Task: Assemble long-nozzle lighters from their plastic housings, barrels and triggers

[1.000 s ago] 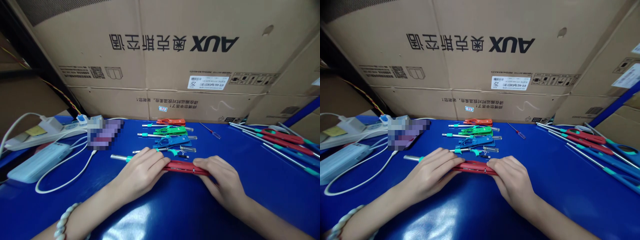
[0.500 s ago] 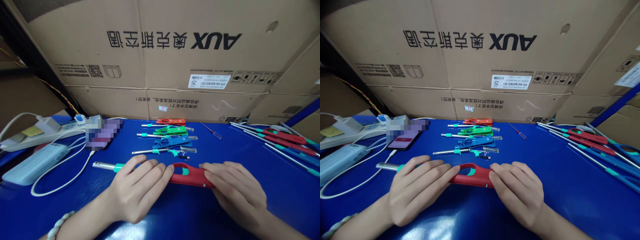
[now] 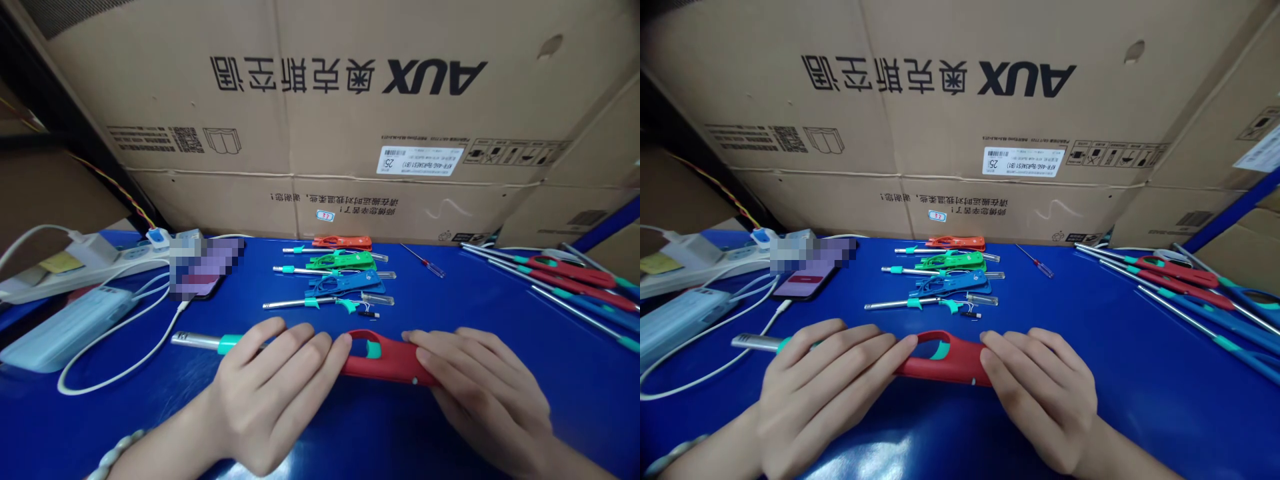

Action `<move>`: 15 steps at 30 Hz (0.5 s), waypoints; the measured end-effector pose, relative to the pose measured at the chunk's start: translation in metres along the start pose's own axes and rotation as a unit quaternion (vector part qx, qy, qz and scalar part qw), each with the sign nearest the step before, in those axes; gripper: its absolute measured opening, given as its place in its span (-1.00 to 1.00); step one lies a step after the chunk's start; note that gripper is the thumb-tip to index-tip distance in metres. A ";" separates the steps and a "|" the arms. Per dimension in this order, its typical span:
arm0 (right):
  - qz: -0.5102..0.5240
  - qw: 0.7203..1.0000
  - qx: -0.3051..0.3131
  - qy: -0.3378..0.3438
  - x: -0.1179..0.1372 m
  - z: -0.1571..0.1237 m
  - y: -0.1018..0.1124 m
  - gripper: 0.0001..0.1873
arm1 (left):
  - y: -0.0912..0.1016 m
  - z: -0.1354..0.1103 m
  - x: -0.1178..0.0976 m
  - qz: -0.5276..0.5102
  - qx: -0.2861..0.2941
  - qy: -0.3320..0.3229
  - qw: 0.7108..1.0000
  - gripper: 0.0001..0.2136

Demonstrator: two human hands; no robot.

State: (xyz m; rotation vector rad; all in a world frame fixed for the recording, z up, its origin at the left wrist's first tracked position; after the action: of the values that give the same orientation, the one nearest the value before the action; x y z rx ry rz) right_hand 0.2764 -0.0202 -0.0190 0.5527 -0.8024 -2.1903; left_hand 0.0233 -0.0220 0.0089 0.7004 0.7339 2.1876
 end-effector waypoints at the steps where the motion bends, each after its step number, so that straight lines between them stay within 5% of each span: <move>1: -0.001 1.000 -0.008 0.000 0.001 0.002 -0.001 -0.74 | -0.001 0.000 0.000 0.001 -0.002 0.000 1.000 -0.74; 9: 0.032 0.997 -0.046 -0.044 0.006 0.020 -0.008 -0.81 | -0.014 0.001 0.003 -0.008 -0.003 0.013 1.000 -0.76; 15: 0.167 0.967 0.078 -0.175 0.006 0.016 -0.024 -0.93 | -0.031 0.004 0.002 -0.109 0.052 0.072 0.990 -0.83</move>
State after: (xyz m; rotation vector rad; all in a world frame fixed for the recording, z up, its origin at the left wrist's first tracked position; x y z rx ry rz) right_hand 0.2515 -0.0060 -0.0245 0.0870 -1.1700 -1.9426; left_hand 0.0390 -0.0014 -0.0092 0.4923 0.9579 2.0252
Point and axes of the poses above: each hand's wrist, its own z-axis towards the middle knuckle, its own y-axis out of the back of the hand, x = y × z, the point moved 2 cm from there along z, towards the middle knuckle
